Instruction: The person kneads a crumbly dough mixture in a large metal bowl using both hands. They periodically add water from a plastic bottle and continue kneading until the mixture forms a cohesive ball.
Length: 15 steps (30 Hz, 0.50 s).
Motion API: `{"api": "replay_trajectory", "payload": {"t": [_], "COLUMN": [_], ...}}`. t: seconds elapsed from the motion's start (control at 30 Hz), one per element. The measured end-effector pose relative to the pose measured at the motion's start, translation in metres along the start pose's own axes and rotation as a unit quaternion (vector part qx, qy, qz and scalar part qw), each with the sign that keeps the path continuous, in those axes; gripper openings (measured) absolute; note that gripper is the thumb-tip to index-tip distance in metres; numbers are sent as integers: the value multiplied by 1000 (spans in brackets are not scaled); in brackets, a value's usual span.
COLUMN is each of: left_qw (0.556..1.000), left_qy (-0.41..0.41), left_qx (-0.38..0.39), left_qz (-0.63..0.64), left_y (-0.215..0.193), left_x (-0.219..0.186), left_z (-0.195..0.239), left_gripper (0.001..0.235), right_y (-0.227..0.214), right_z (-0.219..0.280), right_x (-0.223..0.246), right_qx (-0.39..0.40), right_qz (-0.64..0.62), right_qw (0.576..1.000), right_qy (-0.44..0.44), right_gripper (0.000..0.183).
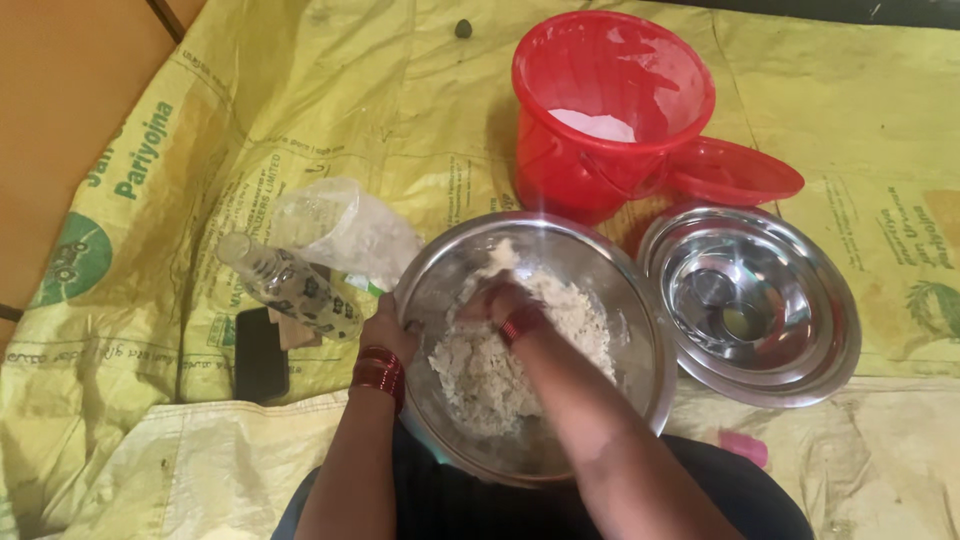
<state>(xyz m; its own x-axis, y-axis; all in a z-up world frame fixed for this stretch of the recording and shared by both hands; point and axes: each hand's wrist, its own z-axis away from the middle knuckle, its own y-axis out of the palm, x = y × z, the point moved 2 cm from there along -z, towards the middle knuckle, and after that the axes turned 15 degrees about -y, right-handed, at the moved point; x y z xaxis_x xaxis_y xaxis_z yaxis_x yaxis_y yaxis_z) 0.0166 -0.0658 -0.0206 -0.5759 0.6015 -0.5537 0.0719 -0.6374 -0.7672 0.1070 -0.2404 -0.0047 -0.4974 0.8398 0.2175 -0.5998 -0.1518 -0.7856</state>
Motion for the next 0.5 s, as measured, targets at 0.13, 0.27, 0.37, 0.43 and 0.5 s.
{"api": "replay_trajectory", "payload": {"t": [0.13, 0.27, 0.37, 0.43, 0.5], "left_qw": [999, 999, 999, 999, 998], "left_qy": [-28, -40, -37, -39, -50], "left_qx": [8, 4, 4, 8, 19], "left_qz": [-31, -30, -19, -16, -24], "left_y": [-1, -4, -6, -6, -5], "left_x": [-2, -7, -6, -7, -6], "left_z": [2, 6, 11, 10, 6], "left_gripper": [57, 53, 53, 53, 54], "right_y": [29, 72, 99, 103, 107], "right_z": [22, 54, 93, 115, 137], "right_x": [47, 48, 28, 12, 6], "right_qx": [67, 59, 67, 77, 80], "right_qz": [62, 140, 184, 194, 187], "right_qw": [996, 982, 963, 957, 962], "right_qy": [-15, -110, -187, -202, -183], "right_gripper": [93, 76, 63, 59, 57]}}
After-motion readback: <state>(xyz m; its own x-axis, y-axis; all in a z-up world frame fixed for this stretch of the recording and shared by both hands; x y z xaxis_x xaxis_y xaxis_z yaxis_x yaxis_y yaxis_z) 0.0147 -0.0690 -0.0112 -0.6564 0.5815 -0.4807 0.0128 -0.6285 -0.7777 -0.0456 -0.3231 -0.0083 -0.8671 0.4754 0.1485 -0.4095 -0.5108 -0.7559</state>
